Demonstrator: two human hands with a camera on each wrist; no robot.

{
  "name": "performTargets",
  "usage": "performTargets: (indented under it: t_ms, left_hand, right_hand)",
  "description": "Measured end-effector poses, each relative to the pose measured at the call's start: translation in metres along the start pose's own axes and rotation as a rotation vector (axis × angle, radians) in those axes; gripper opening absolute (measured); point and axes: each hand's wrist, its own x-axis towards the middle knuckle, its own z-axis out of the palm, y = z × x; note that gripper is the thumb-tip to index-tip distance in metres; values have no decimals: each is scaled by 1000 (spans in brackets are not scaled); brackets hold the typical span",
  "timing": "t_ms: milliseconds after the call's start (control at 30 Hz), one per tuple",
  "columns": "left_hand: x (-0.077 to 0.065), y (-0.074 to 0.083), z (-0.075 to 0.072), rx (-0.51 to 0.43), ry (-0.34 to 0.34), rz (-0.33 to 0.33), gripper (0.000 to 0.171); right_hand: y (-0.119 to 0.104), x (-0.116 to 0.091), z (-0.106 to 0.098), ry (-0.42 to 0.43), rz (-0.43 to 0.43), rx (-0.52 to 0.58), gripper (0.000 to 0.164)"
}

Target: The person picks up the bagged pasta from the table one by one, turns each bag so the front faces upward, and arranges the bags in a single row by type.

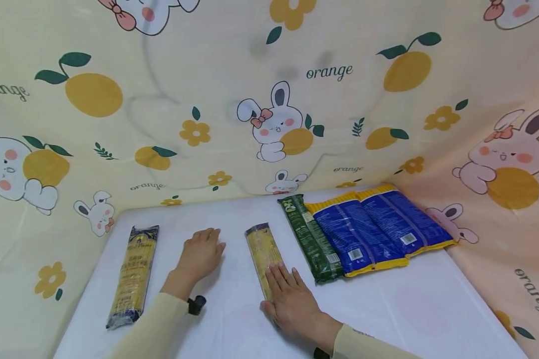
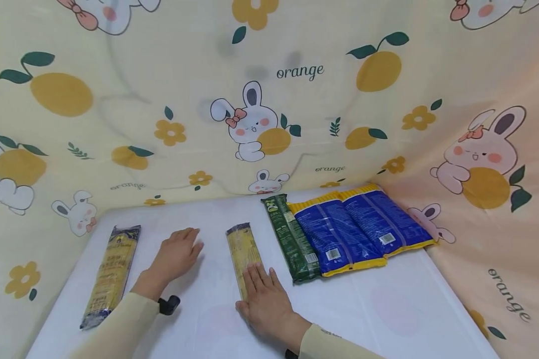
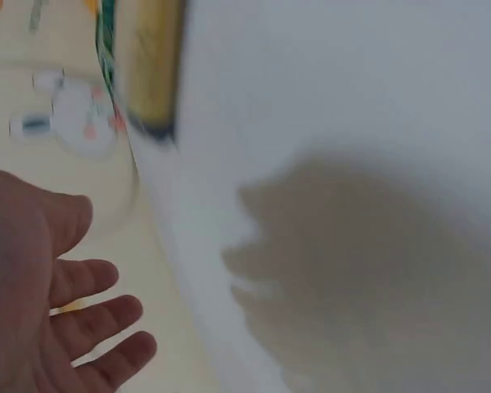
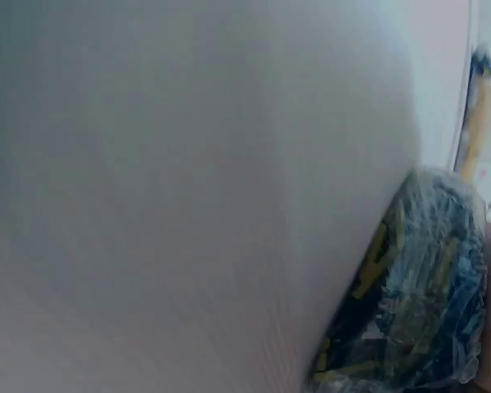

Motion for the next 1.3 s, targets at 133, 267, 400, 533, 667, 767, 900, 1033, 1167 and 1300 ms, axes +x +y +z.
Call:
performTargets:
  t_ms: [133, 267, 400, 533, 667, 767, 900, 1033, 1167, 1300]
  left_hand:
    - [31, 42, 11, -17, 6, 54, 50]
    - [51, 68, 26, 6, 5, 113, 50]
    - [63, 82, 41, 45, 11, 131, 59]
    - [69, 89, 51, 87, 7, 97, 81]
    - [71, 93, 57, 109, 17, 88, 93]
    - [73, 94, 61, 124, 41, 93, 94]
    - [77, 90, 66, 149, 72, 105, 95]
    - [77, 88, 68, 148, 122, 129, 92]
    - [74, 84, 63, 144, 248, 194, 86]
    - [74, 80, 51, 132, 443, 310, 83]
  right_hand:
    - [2, -11, -3, 45, -15, 10, 69]
    - [13, -27, -6, 247, -67, -138, 55]
    - [23, -46, -3, 431, -83, -271, 47]
    - [25, -57, -1, 444, -35, -302, 56]
    - [23, -59, 1, 400, 13, -323, 61]
    - [22, -59, 3, 400, 15, -331, 60]
    - [18, -59, 1, 396, 14, -335, 58]
    - [16, -59, -1, 384, 6, -339, 57]
    - [17, -58, 0, 435, -15, -343, 58]
    - [21, -53, 3, 552, -50, -340, 59]
